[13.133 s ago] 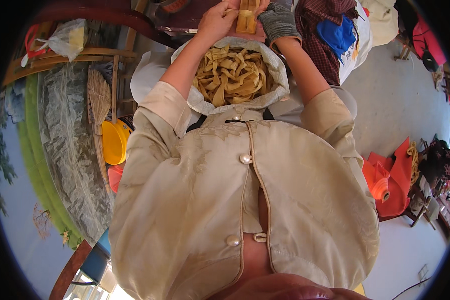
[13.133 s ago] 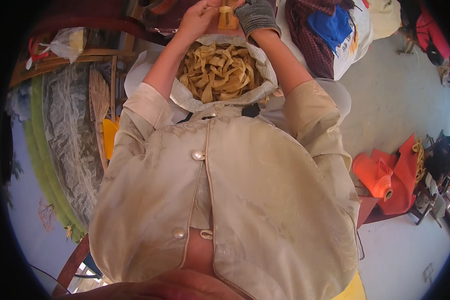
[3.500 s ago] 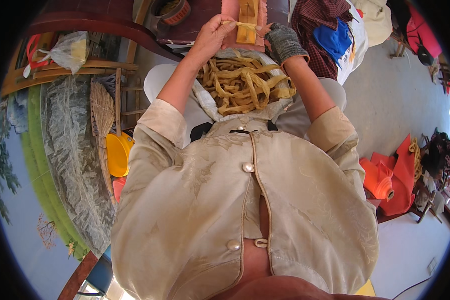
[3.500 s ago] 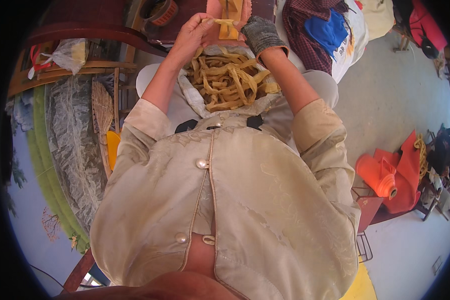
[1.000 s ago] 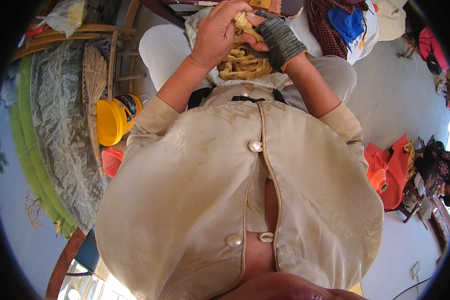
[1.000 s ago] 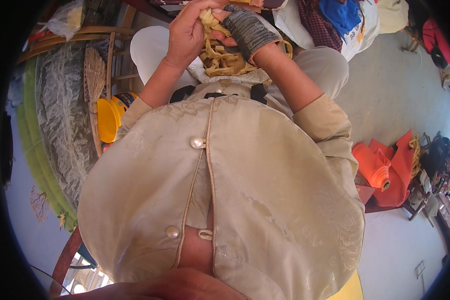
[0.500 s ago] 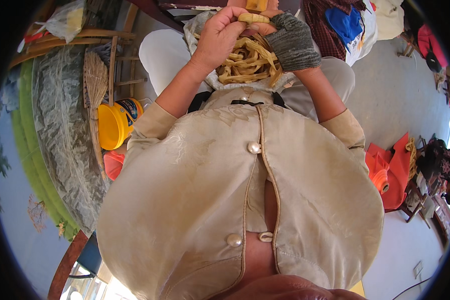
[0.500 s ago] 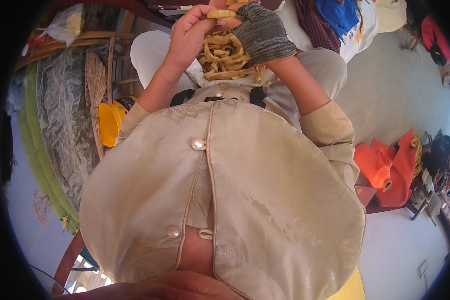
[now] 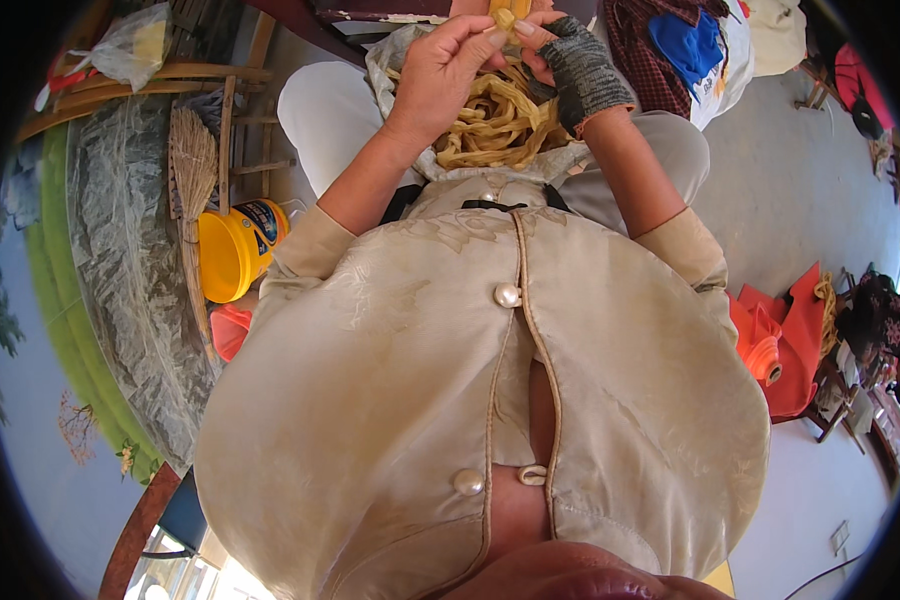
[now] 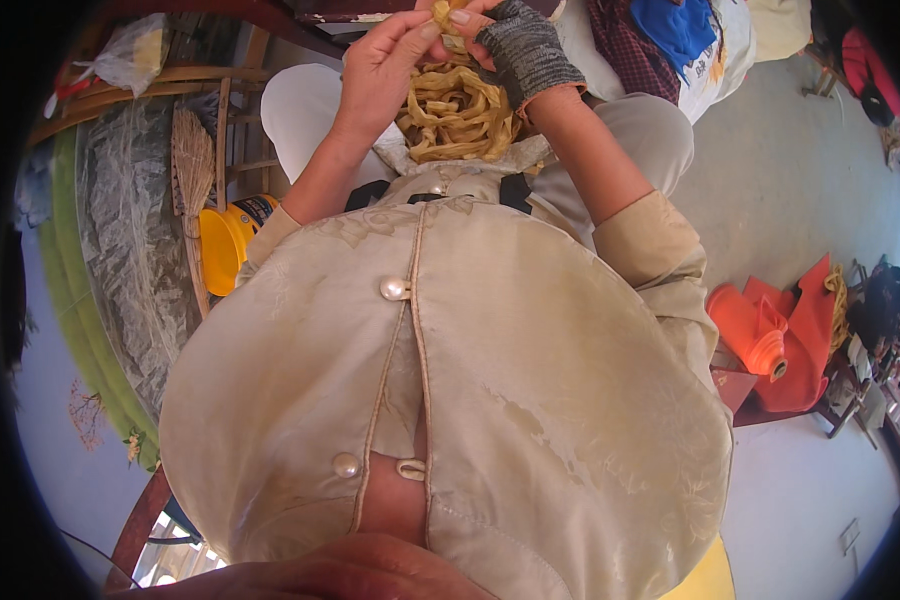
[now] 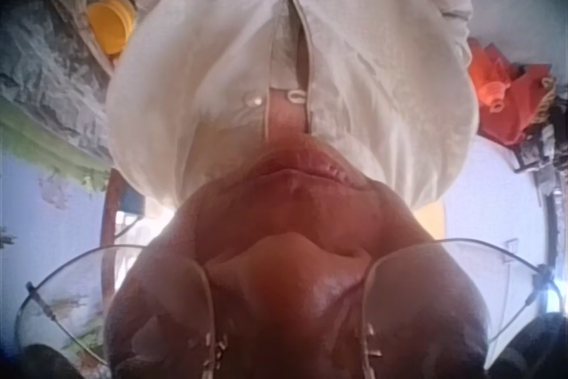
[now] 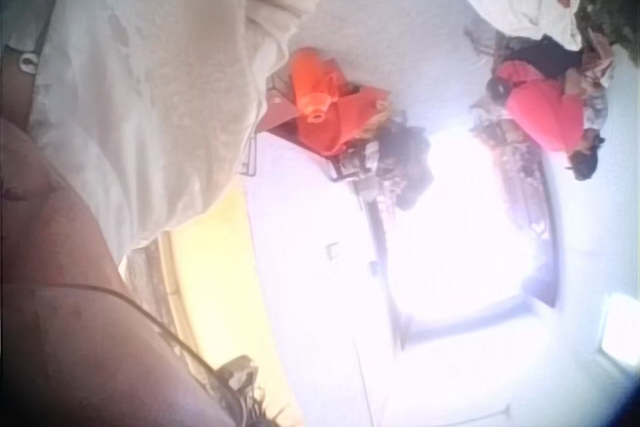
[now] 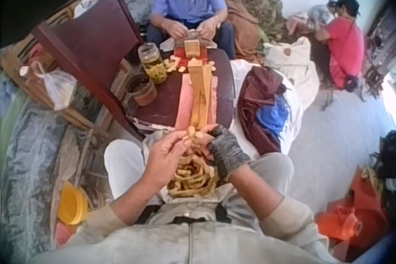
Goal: The person is peeling and folding long strips of yellow plant fiber by hand and placing them into a white bag.
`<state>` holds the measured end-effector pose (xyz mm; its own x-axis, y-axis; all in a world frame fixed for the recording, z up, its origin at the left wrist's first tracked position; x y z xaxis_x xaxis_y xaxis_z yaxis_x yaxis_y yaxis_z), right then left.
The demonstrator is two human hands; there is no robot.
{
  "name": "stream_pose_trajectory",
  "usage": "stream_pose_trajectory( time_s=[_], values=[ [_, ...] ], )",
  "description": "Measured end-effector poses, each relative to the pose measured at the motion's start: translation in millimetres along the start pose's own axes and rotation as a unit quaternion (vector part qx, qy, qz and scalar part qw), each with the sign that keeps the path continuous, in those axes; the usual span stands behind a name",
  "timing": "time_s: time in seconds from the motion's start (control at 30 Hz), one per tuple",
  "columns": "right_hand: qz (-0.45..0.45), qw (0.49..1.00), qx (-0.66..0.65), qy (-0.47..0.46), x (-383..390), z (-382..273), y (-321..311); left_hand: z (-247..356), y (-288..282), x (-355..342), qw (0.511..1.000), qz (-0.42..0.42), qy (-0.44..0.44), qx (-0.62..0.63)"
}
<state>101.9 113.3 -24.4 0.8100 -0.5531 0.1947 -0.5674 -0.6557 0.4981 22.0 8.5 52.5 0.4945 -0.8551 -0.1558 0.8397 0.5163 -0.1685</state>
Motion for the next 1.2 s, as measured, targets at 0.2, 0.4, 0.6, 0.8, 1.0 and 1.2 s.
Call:
stream_pose_trajectory(
  time_s=[0.2,0.4,0.6,0.8,1.0,1.2],
  values=[
    [0.080,0.979,-0.156,0.102,21,4,2,-11,0,-6,0.998,-0.032,-0.042,-0.023],
    [0.097,0.987,-0.107,0.066,26,-18,-21,10,-17,-6,0.991,-0.030,0.013,-0.132],
    [0.112,0.984,0.135,0.034,6,0,-21,44,-2,-4,0.908,-0.026,0.164,-0.385],
    [0.045,0.981,0.104,0.159,33,20,19,7,15,3,0.828,-0.139,0.113,-0.532],
    [-0.085,0.899,0.426,0.055,21,20,43,-6,9,-9,0.822,-0.088,0.218,-0.518],
    [-0.073,0.844,0.523,-0.095,32,-32,79,-6,2,-27,0.806,-0.056,0.346,-0.476]
  ],
)
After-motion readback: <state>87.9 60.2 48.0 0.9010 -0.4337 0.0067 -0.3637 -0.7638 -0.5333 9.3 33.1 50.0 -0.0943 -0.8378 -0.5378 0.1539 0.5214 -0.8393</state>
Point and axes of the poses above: each hand's wrist, its own x-axis away from the middle knuckle, its own y-axis out of the palm, z = x × y, the point moved 10 cm from there along -x, towards the middle knuckle, and after that the axes turned 12 degrees about -x, right-handed, at the moved point
